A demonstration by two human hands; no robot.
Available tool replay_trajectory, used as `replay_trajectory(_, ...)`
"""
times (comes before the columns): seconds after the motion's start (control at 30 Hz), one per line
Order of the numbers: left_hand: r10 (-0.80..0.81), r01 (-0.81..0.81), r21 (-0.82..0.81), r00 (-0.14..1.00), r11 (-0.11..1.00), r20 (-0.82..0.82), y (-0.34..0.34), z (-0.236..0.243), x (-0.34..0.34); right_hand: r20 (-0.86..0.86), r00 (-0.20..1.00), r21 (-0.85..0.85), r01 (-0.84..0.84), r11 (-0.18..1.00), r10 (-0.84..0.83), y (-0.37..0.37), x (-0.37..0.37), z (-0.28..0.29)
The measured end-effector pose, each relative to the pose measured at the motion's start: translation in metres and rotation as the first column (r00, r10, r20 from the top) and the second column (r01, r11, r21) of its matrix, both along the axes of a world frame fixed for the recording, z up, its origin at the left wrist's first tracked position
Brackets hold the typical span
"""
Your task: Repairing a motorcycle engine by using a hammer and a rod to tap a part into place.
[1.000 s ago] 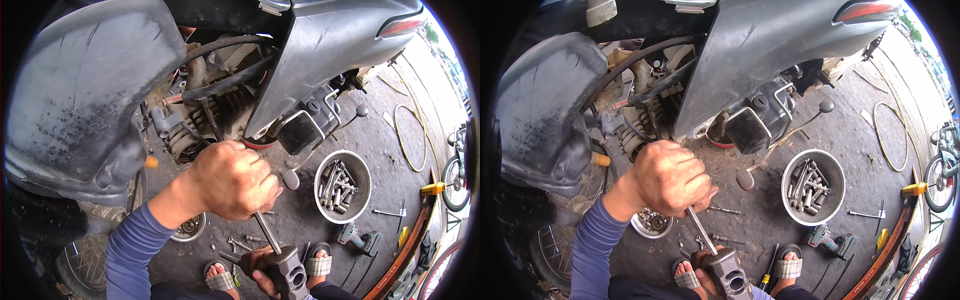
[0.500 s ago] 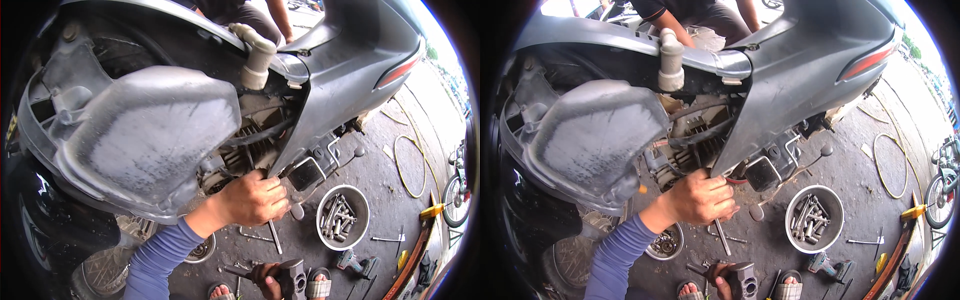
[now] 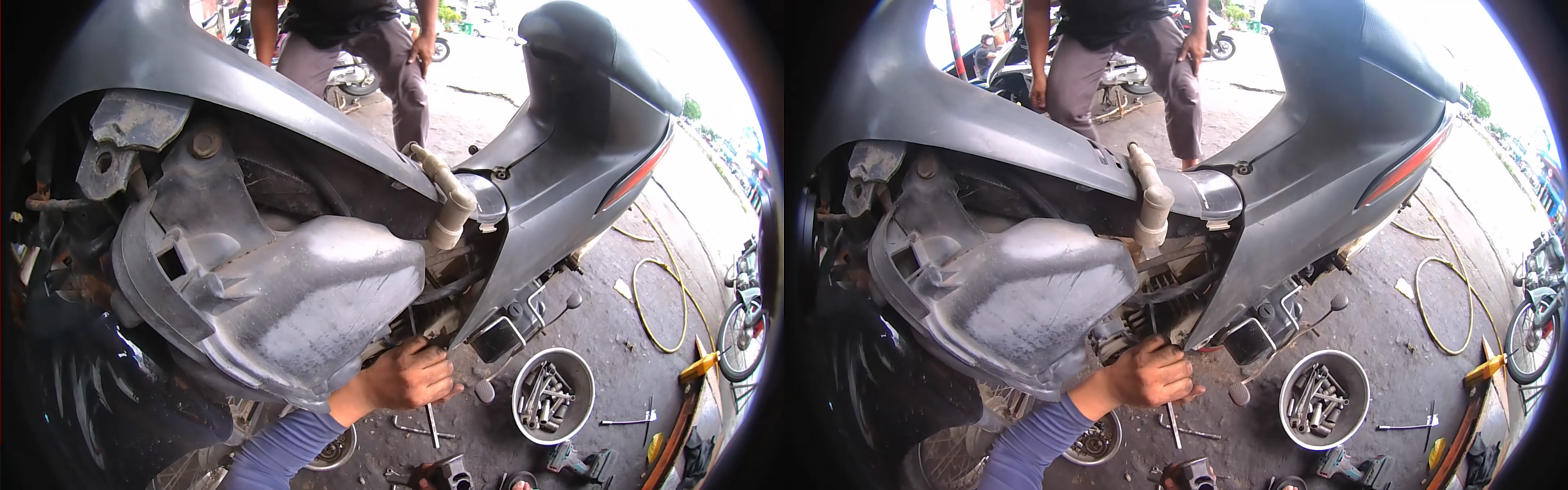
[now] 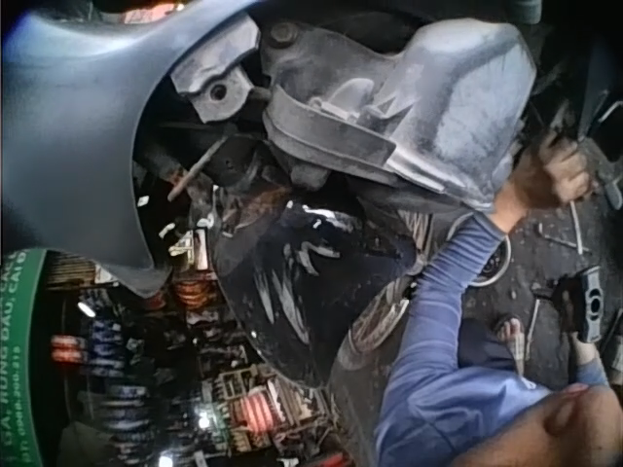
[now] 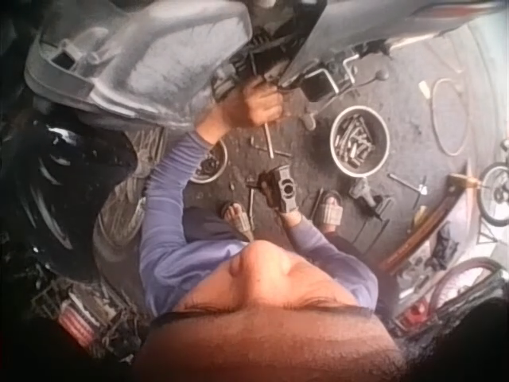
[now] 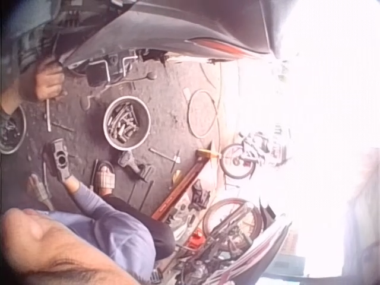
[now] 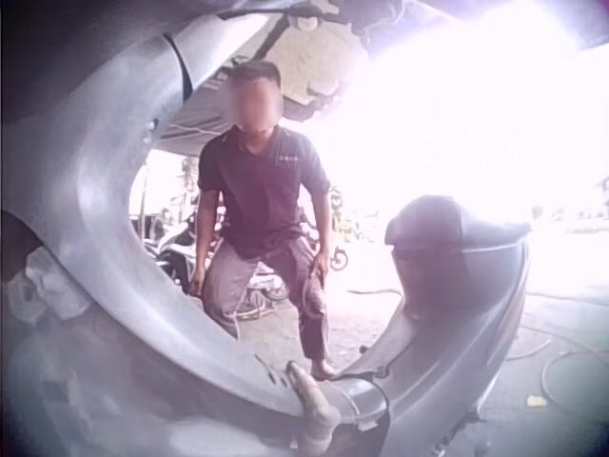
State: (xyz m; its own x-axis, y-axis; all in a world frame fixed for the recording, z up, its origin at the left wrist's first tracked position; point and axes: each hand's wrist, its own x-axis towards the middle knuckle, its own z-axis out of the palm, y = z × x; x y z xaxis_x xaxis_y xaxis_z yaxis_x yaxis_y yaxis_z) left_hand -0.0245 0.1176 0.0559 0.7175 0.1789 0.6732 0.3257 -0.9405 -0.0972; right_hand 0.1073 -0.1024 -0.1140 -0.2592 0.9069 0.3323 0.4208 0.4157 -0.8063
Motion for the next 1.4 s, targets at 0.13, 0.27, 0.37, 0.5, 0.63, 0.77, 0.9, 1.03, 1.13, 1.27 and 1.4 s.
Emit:
replay_trajectory(0.13,-0.02,0.009,0.109,0.995,0.994,0.101,0.001,-0.003,0.007,0.377,0.926,0.134,-0.028,0.991,-0.025,-0.012,0.003,-0.021)
replay_trajectory(0.27,-0.024,0.013,0.092,0.992,0.996,0.126,0.004,-0.016,0.01,0.376,0.926,0.137,-0.024,0.99,-0.03,-0.005,0.002,-0.02)
replay_trajectory(0.37,0.03,-0.037,0.115,0.998,0.993,0.058,0.004,-0.015,0.008,0.246,0.969,0.116,0.002,0.993,-0.031,0.003,0.001,-0.007)
replay_trajectory(0.5,0.025,-0.037,0.119,0.994,0.992,0.104,0.004,-0.016,0.011,0.068,0.997,0.078,0.038,0.996,-0.043,0.009,0.0,0.008)
replay_trajectory(0.63,0.016,-0.021,0.085,0.998,0.996,0.064,0.0,-0.01,0.006,-0.121,0.991,0.023,0.063,0.998,-0.06,0.013,-0.005,0.017)
replay_trajectory(0.77,-0.009,0.005,0.077,0.998,0.997,0.056,0.002,-0.007,0.007,-0.304,0.948,-0.047,0.084,0.995,-0.094,0.015,-0.012,0.021)
replay_trajectory(0.9,-0.022,0.017,0.076,0.997,0.997,0.07,0.006,-0.009,0.007,-0.474,0.869,-0.129,0.096,0.987,-0.146,0.016,-0.023,0.021)
replay_trajectory(1.03,-0.02,0.013,0.082,0.996,0.997,0.088,0.005,-0.012,0.012,-0.47,0.828,-0.362,0.134,0.923,-0.304,0.015,-0.035,0.031)
replay_trajectory(1.13,0.0,-0.007,0.075,0.996,0.997,0.09,0.005,-0.015,0.003,-0.76,0.648,-0.208,-0.184,0.961,-0.041,0.036,-0.038,0.043)
replay_trajectory(1.27,-0.005,-0.003,0.067,0.991,0.998,0.132,0.003,-0.014,0.01,-0.775,0.521,-0.437,-0.036,0.899,-0.356,0.022,-0.05,0.044)
replay_trajectory(1.4,-0.019,0.01,0.068,0.992,0.998,0.127,0.005,-0.014,0.007,-0.964,0.263,-0.074,-0.16,0.984,-0.03,0.041,-0.041,0.067)
